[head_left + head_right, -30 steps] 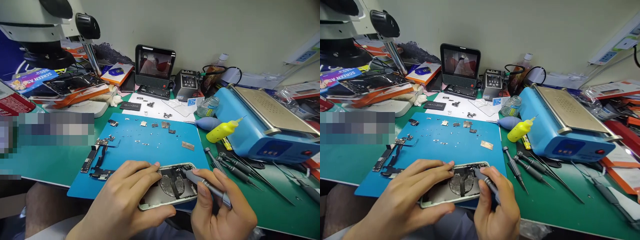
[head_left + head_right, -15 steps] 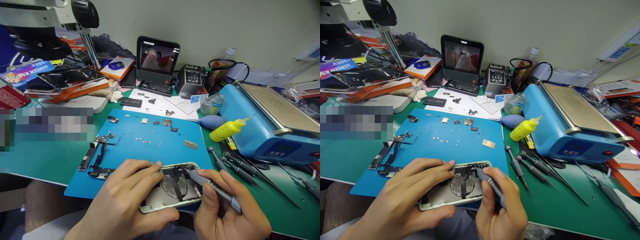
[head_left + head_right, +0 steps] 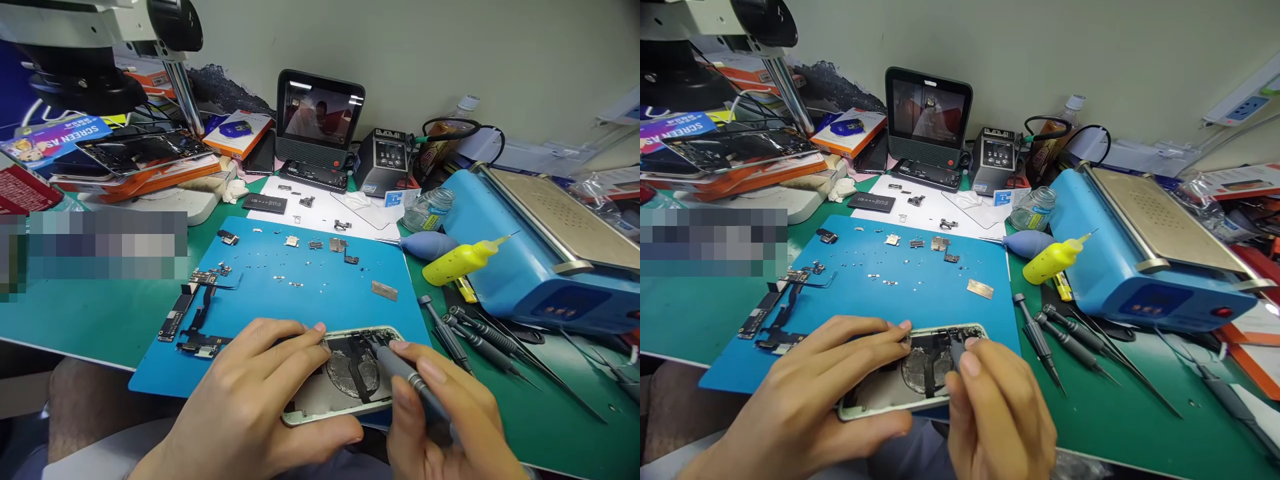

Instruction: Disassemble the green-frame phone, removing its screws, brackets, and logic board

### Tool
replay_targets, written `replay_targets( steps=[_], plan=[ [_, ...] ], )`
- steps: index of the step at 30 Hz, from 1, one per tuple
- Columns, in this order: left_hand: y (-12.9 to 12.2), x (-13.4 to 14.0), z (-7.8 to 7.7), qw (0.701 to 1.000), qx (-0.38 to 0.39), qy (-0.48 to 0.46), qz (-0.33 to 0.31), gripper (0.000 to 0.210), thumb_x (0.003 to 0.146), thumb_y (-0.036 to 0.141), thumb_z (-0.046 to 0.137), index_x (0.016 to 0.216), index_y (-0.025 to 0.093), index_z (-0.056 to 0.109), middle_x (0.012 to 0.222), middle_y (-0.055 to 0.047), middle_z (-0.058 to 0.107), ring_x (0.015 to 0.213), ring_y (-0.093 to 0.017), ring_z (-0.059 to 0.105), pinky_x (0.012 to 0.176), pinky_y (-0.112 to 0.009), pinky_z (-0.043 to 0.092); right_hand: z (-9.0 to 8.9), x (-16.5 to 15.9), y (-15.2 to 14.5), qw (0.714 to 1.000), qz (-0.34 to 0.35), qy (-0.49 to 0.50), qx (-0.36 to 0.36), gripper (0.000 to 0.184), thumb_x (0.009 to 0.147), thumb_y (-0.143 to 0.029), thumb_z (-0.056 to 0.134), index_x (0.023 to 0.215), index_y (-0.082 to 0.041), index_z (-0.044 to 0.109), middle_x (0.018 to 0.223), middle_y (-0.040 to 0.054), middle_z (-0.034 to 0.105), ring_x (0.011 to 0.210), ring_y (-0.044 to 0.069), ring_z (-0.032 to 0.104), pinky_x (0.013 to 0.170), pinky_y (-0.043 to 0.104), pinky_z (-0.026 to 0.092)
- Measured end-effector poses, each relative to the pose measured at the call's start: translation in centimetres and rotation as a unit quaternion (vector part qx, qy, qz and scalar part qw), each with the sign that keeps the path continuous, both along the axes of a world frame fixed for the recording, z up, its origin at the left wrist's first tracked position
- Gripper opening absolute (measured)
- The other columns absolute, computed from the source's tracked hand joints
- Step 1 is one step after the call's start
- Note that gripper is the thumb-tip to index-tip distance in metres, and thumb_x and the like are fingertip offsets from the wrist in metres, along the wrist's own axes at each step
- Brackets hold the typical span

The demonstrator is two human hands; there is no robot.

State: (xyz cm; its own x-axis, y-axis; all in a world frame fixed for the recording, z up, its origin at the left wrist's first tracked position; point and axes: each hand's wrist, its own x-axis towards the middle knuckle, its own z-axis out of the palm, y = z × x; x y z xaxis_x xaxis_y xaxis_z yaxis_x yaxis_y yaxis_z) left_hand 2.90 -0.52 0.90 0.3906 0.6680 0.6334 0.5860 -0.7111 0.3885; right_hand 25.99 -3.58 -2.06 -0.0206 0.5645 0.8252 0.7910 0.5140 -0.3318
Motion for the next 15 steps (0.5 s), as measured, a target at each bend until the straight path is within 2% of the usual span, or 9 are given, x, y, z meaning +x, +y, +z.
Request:
replay_targets(
  steps=[3, 8, 10, 12, 15],
  plan=[
    [0.1, 0.0, 0.1, 1.0, -0.011, -0.005, -0.006, 0.051, 0.12, 0.063, 0.059, 0.114, 0.019, 0.083, 0.113, 0.001, 0.093, 0.104, -0.019, 0.087, 0.093, -0.027, 0.067, 0.6, 0.2, 0.4, 0.997, 0.007, -0.068, 0.04, 0.021, 0.098, 0.0, 0.079, 0.11, -0.017, 0.079, 0.109, 0.0048, 0.077, 0.104, 0.018, 0.08, 0.095, 0.033, 0.07],
    [0.1, -0.2, 0.2, 1.0, -0.025, -0.007, -0.005, 0.05, 0.12, 0.064, 0.06, 0.115, 0.02, 0.083, 0.113, 0.003, 0.093, 0.103, -0.018, 0.087, 0.092, -0.027, 0.068, 0.6, 0.4, 0.3, 0.997, 0.018, -0.054, 0.047, 0.032, 0.094, 0.002, 0.08, 0.112, -0.025, 0.078, 0.111, 0.0026, 0.082, 0.1, 0.022, 0.083, 0.083, 0.038, 0.072],
    [0.1, -0.2, 0.3, 1.0, -0.027, -0.007, -0.006, 0.05, 0.119, 0.065, 0.06, 0.114, 0.021, 0.083, 0.113, 0.004, 0.093, 0.103, -0.018, 0.087, 0.092, -0.027, 0.068, 0.6, 0.1, 0.1, 0.998, 0.036, -0.046, 0.025, 0.036, 0.095, 0.003, 0.075, 0.118, -0.025, 0.078, 0.116, 0.0033, 0.084, 0.106, 0.023, 0.084, 0.088, 0.04, 0.073],
    [0.1, -0.2, 0.3, 1.0, -0.026, -0.01, -0.006, 0.05, 0.119, 0.065, 0.06, 0.114, 0.02, 0.083, 0.114, 0.003, 0.093, 0.102, -0.018, 0.087, 0.091, -0.027, 0.069, 0.6, -0.3, 0.0, 0.999, 0.038, -0.036, -0.002, 0.034, 0.099, 0.002, 0.067, 0.121, -0.023, 0.077, 0.13, 0.0063, 0.084, 0.12, 0.025, 0.082, 0.099, 0.044, 0.072],
    [0.2, -0.1, 0.2, 1.0, -0.025, -0.017, -0.003, 0.05, 0.119, 0.064, 0.061, 0.113, 0.02, 0.083, 0.114, 0.003, 0.093, 0.101, -0.018, 0.087, 0.089, -0.028, 0.069, 0.8, -1.1, 0.3, 0.999, 0.0, -0.016, 0.029, 0.023, 0.102, -0.003, 0.065, 0.11, -0.02, 0.079, 0.145, 0.0082, 0.08, 0.133, 0.024, 0.078, 0.109, 0.041, 0.067]
  ],
)
